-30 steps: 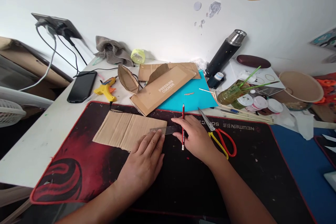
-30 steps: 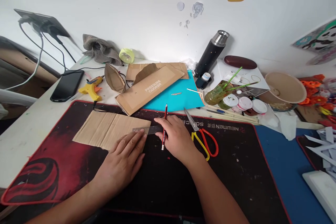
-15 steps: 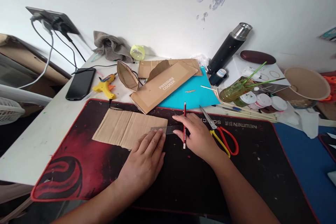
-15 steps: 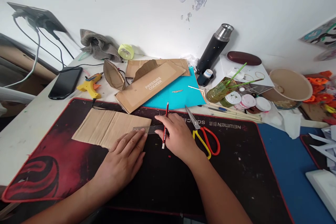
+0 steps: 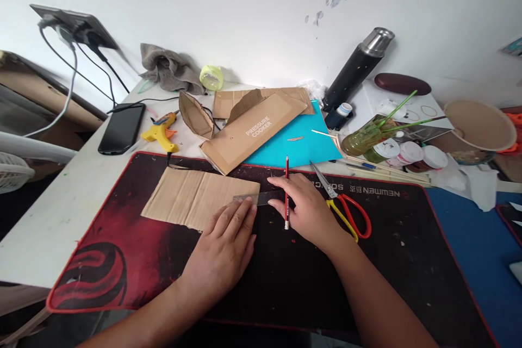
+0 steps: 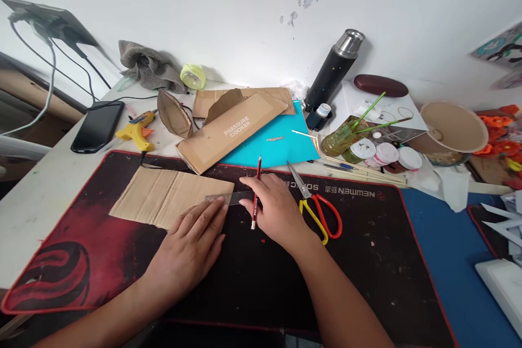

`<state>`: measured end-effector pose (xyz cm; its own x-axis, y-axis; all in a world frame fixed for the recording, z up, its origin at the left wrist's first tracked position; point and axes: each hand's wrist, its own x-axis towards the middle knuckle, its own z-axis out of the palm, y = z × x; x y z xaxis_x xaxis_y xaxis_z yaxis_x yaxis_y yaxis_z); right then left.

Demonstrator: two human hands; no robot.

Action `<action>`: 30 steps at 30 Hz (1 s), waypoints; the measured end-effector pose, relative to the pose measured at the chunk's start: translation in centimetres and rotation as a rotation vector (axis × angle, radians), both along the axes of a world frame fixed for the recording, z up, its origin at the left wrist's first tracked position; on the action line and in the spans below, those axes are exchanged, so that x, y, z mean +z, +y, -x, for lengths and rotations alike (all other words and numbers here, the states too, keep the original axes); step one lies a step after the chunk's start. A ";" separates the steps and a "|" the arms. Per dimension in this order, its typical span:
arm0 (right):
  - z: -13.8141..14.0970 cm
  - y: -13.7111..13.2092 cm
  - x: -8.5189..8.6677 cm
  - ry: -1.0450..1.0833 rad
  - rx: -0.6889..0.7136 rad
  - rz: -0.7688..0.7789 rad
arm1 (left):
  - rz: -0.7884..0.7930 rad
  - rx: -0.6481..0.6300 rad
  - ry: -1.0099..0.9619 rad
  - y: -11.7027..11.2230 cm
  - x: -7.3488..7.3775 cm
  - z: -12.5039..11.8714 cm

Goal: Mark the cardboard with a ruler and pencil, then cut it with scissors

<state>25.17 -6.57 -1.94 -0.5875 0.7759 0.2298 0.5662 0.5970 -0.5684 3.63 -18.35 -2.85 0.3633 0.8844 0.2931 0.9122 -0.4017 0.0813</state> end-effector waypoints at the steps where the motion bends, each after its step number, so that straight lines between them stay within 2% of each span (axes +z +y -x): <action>1: 0.0 0.0 0.0 0.001 0.000 0.002 | 0.003 0.003 -0.001 0.0 0.0 0.0; 30: -0.1 0.0 -0.5 0.025 -0.004 0.003 | -0.030 0.018 -0.001 0.0 -0.3 0.0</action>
<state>25.26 -6.54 -2.43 -0.5785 0.7790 0.2419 0.5542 0.5930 -0.5842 3.67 -18.35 -3.11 0.3467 0.8816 0.3203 0.9193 -0.3872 0.0706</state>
